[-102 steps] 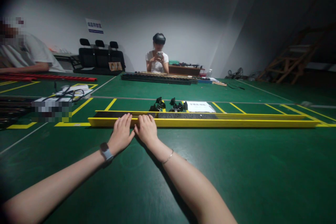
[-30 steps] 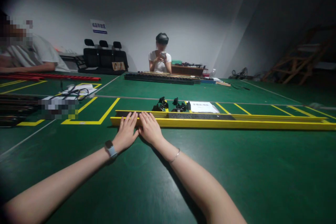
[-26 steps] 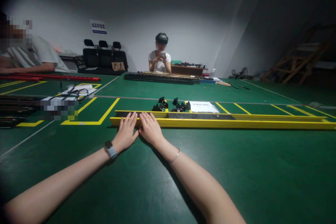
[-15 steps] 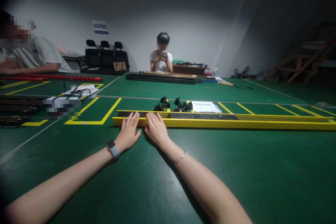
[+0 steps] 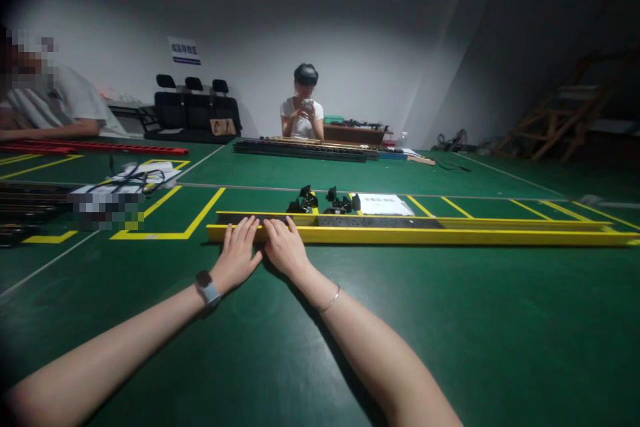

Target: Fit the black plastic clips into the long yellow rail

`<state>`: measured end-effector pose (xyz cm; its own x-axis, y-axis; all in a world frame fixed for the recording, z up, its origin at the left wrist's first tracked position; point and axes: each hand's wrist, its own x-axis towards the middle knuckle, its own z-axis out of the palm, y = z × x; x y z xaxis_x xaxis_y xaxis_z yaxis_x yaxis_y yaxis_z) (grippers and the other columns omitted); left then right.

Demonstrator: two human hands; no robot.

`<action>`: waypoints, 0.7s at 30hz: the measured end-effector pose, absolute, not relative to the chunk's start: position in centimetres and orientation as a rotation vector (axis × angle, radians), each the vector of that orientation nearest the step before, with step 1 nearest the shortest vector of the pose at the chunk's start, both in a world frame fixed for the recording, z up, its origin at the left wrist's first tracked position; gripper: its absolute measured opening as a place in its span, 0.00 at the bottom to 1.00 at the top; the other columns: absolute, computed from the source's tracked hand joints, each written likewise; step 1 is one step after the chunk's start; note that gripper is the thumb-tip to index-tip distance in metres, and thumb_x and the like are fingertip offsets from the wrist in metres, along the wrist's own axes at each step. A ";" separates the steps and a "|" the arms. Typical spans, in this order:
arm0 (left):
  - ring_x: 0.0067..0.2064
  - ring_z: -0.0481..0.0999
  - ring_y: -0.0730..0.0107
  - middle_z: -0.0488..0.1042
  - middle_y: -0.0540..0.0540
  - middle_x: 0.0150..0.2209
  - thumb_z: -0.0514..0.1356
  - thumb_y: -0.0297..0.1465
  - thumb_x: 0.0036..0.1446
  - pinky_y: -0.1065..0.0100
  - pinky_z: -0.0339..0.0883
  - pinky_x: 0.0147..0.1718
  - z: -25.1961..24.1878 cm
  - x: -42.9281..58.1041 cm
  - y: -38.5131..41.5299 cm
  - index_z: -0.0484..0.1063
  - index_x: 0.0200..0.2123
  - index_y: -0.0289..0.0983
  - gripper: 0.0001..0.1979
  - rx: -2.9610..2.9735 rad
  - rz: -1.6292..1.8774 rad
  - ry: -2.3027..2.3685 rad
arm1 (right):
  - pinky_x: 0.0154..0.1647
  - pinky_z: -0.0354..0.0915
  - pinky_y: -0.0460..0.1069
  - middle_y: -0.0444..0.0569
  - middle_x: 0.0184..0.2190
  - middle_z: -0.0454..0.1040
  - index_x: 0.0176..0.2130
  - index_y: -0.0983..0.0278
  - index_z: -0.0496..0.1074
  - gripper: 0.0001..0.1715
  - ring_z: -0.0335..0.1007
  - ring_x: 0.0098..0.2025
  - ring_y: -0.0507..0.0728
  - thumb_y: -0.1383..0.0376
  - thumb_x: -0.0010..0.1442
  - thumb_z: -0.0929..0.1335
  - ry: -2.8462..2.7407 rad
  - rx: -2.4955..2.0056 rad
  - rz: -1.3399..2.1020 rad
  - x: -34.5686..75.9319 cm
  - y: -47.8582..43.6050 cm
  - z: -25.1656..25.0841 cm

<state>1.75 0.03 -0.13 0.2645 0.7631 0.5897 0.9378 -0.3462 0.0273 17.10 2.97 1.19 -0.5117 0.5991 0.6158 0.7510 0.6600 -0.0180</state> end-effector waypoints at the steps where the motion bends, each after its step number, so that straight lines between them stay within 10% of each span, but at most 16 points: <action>1: 0.65 0.51 0.52 0.55 0.35 0.64 0.53 0.31 0.56 0.46 0.40 0.64 0.0 1.8 0.0 0.52 0.63 0.29 0.31 -2.205 -0.753 -1.554 | 0.64 0.46 0.57 0.54 0.52 0.69 0.57 0.66 0.60 0.25 0.61 0.55 0.57 0.69 0.60 0.60 -2.272 -1.056 -0.345 17.2 3.0 1.1; 21: 0.60 0.60 0.51 0.63 0.34 0.56 0.53 0.31 0.56 0.46 0.45 0.62 0.6 1.9 -0.5 0.57 0.59 0.33 0.27 -2.177 -0.791 -1.530 | 0.53 0.51 0.57 0.53 0.41 0.72 0.50 0.65 0.63 0.17 0.65 0.44 0.60 0.63 0.61 0.62 -2.210 -1.266 -0.429 17.3 2.9 1.1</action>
<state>1.93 -0.54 0.63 0.2551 0.7340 0.6294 0.9379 -0.3461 0.0235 17.33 2.90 1.10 -0.4038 0.6870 0.6041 0.8631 0.5051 0.0025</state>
